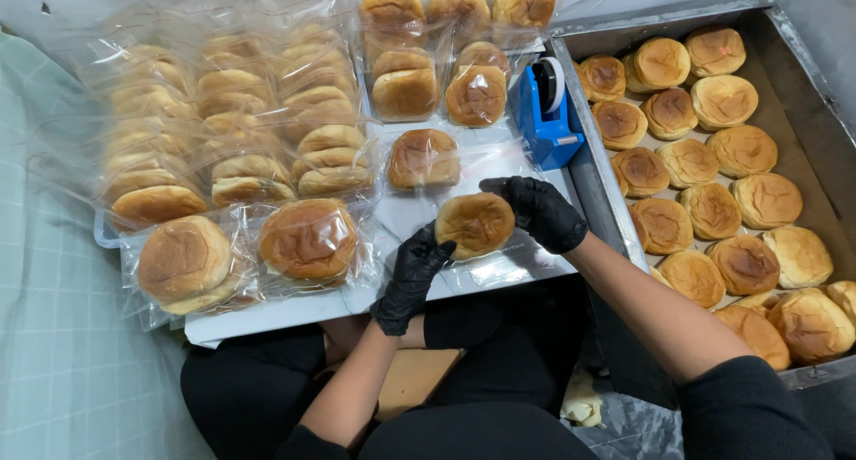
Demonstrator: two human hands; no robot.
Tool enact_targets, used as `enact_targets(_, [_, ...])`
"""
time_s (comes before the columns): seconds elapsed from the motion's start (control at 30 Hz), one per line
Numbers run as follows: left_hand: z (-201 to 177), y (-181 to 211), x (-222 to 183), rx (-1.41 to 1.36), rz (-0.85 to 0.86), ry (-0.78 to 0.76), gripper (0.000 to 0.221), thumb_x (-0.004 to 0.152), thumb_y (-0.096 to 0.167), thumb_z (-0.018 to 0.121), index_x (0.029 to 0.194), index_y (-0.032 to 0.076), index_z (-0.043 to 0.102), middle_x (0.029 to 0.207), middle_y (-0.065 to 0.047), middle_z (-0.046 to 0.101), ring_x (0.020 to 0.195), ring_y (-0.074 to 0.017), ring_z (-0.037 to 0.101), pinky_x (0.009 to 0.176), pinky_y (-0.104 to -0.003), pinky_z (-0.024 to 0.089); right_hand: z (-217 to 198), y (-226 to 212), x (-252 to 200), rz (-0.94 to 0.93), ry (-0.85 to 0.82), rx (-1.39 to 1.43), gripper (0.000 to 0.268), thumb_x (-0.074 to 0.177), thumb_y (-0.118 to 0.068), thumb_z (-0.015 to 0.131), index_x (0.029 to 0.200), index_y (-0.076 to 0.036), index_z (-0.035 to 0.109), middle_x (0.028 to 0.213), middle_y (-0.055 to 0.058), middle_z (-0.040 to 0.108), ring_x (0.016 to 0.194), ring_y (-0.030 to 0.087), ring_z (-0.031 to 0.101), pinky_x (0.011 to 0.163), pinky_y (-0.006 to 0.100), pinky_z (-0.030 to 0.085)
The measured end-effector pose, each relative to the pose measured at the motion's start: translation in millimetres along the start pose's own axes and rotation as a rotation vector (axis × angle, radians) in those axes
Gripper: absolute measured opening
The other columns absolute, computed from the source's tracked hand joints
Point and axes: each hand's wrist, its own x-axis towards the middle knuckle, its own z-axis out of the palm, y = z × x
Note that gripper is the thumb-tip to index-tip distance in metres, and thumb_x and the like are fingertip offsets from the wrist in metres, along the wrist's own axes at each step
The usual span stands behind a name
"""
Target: Individually placing bread buns into plastic bags and sealing them using a tape dispenser.
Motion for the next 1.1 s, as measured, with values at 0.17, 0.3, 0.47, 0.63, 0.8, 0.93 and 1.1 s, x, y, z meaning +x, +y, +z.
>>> enact_targets(0.17, [15.4,37.8,-8.3,-0.081,-0.004,0.024,0.033,0.092,0.007,0.076,0.124,0.001,0.069,0.108,-0.017,0.075,0.096,-0.019,0.07,0.085,-0.039,0.064,13.5,-15.9,-14.8,-0.061,0.011,0.018,0.021,0.098,-0.023,0.067,0.097,-0.004,0.075,0.086,0.011,0.072,0.079,0.016,0.07,0.075,0.028,0.06])
enact_targets(0.3, [4.4,25.4,-0.6,-0.345,-0.067,0.081,0.026,0.095,0.011,0.072,0.12,0.001,0.068,0.103,-0.017,0.074,0.092,-0.0268,0.075,0.082,-0.043,0.065,14.1,-22.2,-15.4,-0.237,-0.056,-0.302,0.022,0.102,-0.018,0.062,0.092,-0.003,0.076,0.081,0.011,0.072,0.079,0.017,0.07,0.073,0.029,0.06])
enact_targets(0.47, [-7.0,-3.8,4.9,-0.248,-0.066,0.112,0.022,0.095,0.012,0.073,0.114,0.004,0.067,0.104,-0.014,0.075,0.088,-0.0241,0.075,0.077,-0.038,0.066,28.3,-36.6,-30.9,-0.383,-0.063,-0.382,0.021,0.1,-0.014,0.065,0.081,-0.005,0.07,0.073,0.007,0.066,0.073,0.011,0.062,0.071,0.024,0.055])
enact_targets(0.63, [0.7,16.6,1.4,-0.192,-0.01,0.173,0.009,0.094,0.008,0.073,0.101,0.007,0.068,0.097,-0.01,0.076,0.083,-0.0159,0.074,0.074,-0.03,0.065,23.4,-30.3,-25.9,-0.364,-0.086,-0.302,0.025,0.099,-0.021,0.066,0.08,-0.005,0.068,0.071,0.009,0.066,0.072,0.013,0.064,0.066,0.024,0.054])
enact_targets(0.8, [4.3,26.4,-3.7,-0.289,-0.034,0.183,0.004,0.099,0.008,0.066,0.099,0.01,0.063,0.101,-0.011,0.076,0.086,-0.0192,0.075,0.078,-0.036,0.065,-7.8,5.8,8.1,-0.1,-0.028,0.004,0.032,0.1,-0.032,0.064,0.11,-0.004,0.075,0.1,0.013,0.077,0.089,0.017,0.074,0.081,0.03,0.059])
enact_targets(0.93, [-4.6,9.0,0.8,-0.294,-0.025,0.143,0.006,0.098,0.009,0.069,0.099,0.007,0.064,0.098,-0.012,0.074,0.088,-0.0196,0.074,0.081,-0.039,0.064,-21.3,25.2,15.9,-0.048,-0.027,0.081,0.038,0.1,-0.034,0.062,0.12,-0.003,0.072,0.111,0.015,0.076,0.101,0.021,0.074,0.086,0.034,0.06])
enact_targets(1.1, [-1.0,11.2,-3.3,-0.38,-0.045,-0.216,0.075,0.083,0.005,0.082,0.149,0.007,0.046,0.124,-0.017,0.07,0.105,-0.0249,0.072,0.091,-0.041,0.062,-16.7,23.7,10.5,-0.133,-0.09,-0.04,0.038,0.106,-0.029,0.052,0.122,0.001,0.071,0.113,0.022,0.074,0.098,0.026,0.072,0.088,0.038,0.059])
